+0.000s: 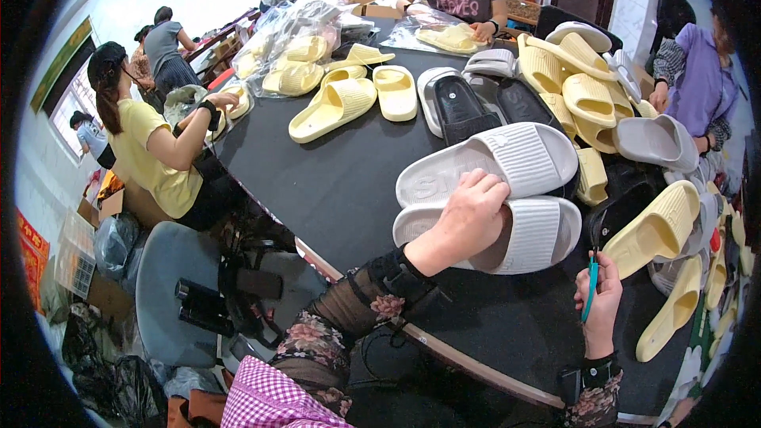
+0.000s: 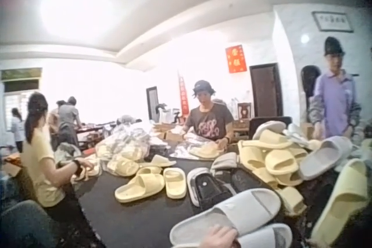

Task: The recorder uses scissors to trim excess material or threads from mass-produced sandals/slides at a group work table.

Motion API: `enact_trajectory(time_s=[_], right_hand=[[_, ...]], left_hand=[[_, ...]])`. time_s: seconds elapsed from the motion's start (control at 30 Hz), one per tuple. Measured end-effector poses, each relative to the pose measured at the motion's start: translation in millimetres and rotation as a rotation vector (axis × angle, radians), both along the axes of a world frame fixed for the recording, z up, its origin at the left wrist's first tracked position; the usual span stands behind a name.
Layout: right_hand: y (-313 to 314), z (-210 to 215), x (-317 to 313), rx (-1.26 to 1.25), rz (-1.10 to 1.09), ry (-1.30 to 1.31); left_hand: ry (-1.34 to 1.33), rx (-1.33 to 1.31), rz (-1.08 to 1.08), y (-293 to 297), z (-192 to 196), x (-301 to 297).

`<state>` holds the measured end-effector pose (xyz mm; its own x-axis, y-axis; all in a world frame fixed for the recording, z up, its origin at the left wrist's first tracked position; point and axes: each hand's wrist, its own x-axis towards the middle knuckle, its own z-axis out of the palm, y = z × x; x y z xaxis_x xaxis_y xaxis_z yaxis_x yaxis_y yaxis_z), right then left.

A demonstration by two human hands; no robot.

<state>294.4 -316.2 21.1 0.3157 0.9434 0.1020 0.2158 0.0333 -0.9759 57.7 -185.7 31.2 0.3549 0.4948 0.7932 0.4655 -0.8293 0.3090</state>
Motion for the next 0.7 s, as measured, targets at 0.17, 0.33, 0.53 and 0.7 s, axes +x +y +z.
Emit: enact_trajectory(time_s=[0.17,0.33,0.53,0.7], right_hand=[[-4.4,-2.2,-3.5,-0.034,0.142,0.003],[-8.7,-4.1,0.4,-0.011,0.201,-0.159],[-2.7,3.1,-6.7,0.026,0.281,-0.412],[-5.0,-0.9,-7.2,0.028,0.265,-0.373]], left_hand=[[-0.064,-0.029,0.047,-2.4,-0.4,-7.5],[-0.045,-0.025,0.062,6.9,-4.0,4.0],[-0.044,-0.039,0.131,6.8,0.4,-1.8],[-0.050,-0.138,0.118,5.3,-0.7,-0.1]])
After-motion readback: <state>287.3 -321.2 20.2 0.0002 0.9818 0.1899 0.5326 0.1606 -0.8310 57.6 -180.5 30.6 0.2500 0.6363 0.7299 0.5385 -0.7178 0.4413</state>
